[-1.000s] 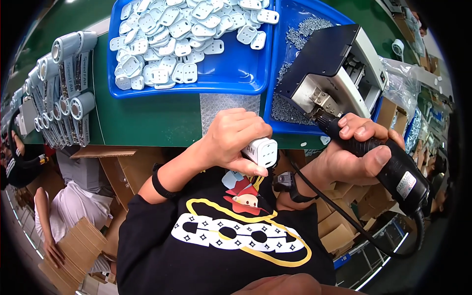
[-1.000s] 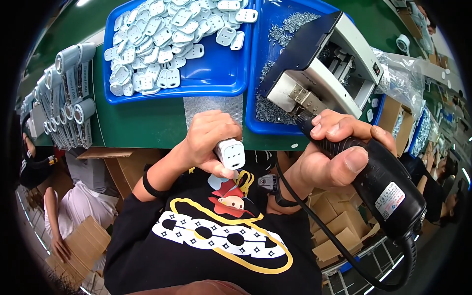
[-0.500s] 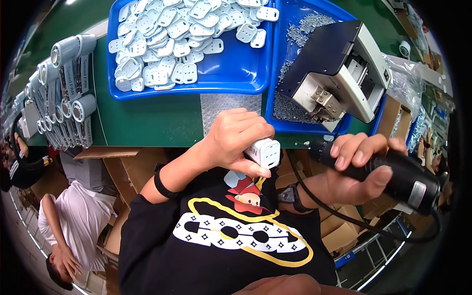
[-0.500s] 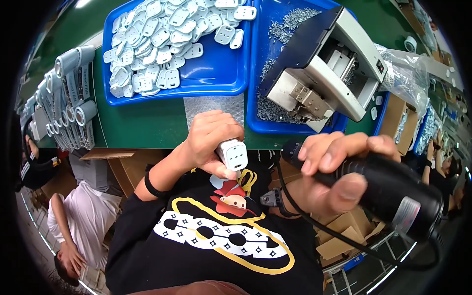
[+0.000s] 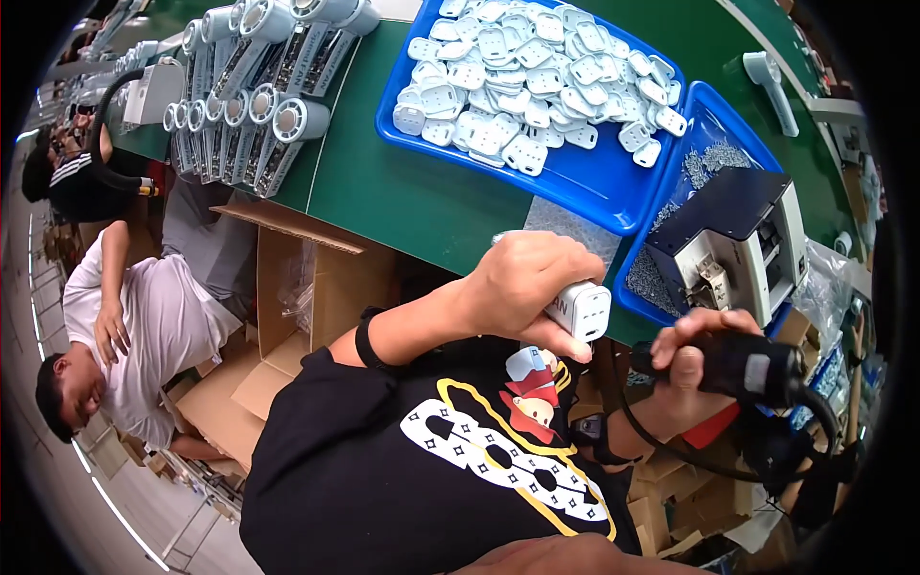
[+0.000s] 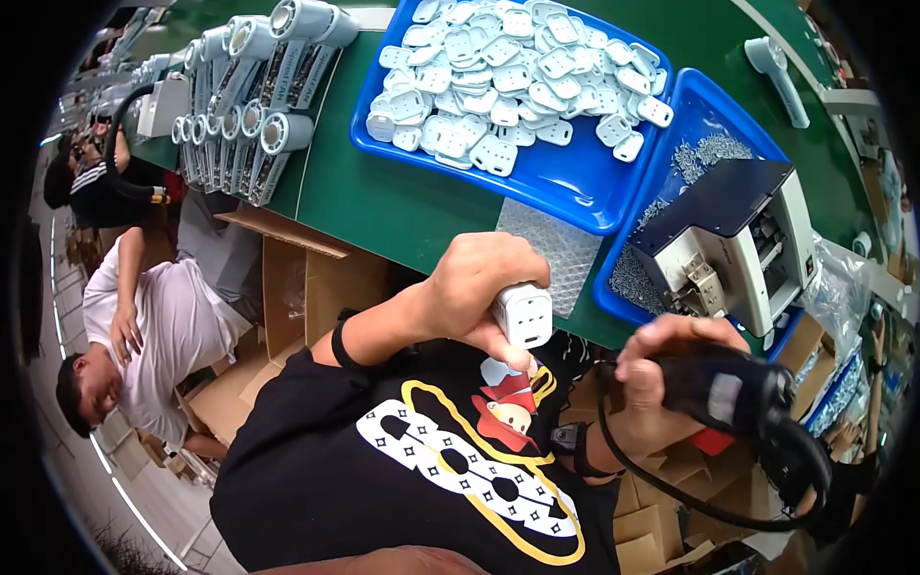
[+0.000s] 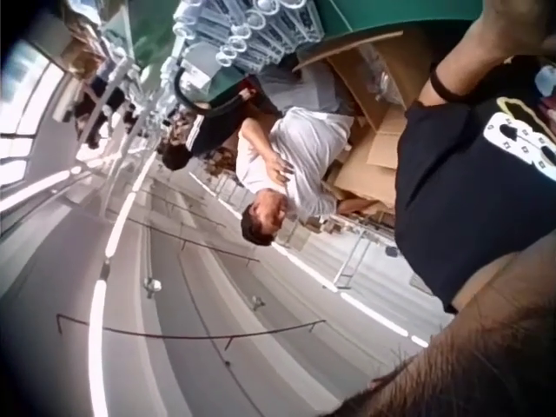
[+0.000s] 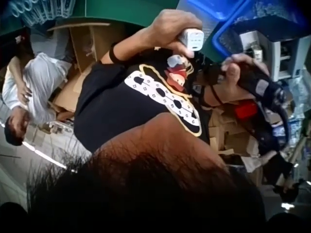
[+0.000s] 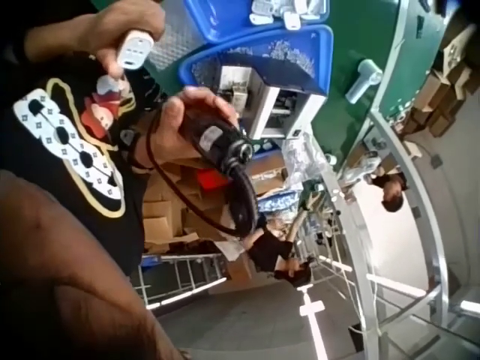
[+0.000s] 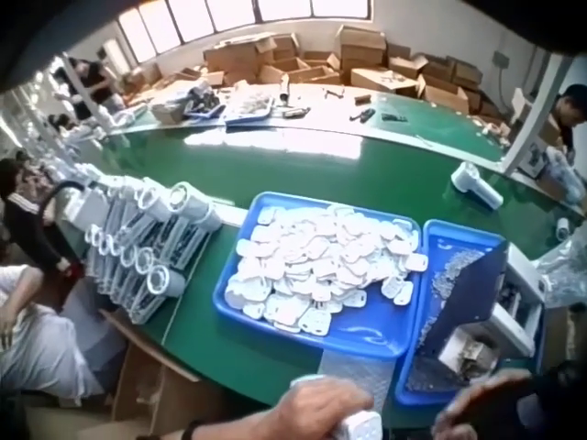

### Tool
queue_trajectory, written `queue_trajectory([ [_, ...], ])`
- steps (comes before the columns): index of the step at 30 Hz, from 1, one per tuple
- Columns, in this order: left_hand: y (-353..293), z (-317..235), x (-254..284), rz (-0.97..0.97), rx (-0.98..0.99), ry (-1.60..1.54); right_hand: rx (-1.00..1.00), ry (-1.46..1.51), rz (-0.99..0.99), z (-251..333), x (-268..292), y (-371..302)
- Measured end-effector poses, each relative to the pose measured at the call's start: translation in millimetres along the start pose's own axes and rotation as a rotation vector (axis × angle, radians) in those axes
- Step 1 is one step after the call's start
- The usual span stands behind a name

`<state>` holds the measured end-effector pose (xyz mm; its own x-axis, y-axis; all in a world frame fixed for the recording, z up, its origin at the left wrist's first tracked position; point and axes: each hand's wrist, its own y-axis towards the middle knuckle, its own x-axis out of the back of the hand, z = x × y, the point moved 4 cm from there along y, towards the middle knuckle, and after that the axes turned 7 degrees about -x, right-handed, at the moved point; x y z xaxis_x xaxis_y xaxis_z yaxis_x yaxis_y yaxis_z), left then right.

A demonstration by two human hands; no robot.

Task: The person picks up a fan part and a white cover, fits them together, and secures the assembly by driving a screw into the cover with a power screwdriver. They then set the completed fan aside and repeat the process with another set of parts.

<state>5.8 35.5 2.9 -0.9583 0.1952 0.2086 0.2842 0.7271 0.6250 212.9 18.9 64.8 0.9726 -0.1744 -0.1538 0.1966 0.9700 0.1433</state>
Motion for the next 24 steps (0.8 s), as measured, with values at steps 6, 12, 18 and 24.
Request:
queue_trajectory([
  [6,-4,-19,31,0.097,0.020,0.471,-0.477,-0.142,0.339,-28,-58,-14],
  [12,-16,-18,53,0.053,0.074,0.573,-0.537,-0.138,0.417,-53,-81,-3],
  [18,-27,-13,67,0.013,0.203,0.629,-0.452,-0.235,0.434,-53,-103,-3],
  [24,-33,-8,83,0.069,0.204,0.762,-0.457,-0.353,0.488,-58,-128,3],
])
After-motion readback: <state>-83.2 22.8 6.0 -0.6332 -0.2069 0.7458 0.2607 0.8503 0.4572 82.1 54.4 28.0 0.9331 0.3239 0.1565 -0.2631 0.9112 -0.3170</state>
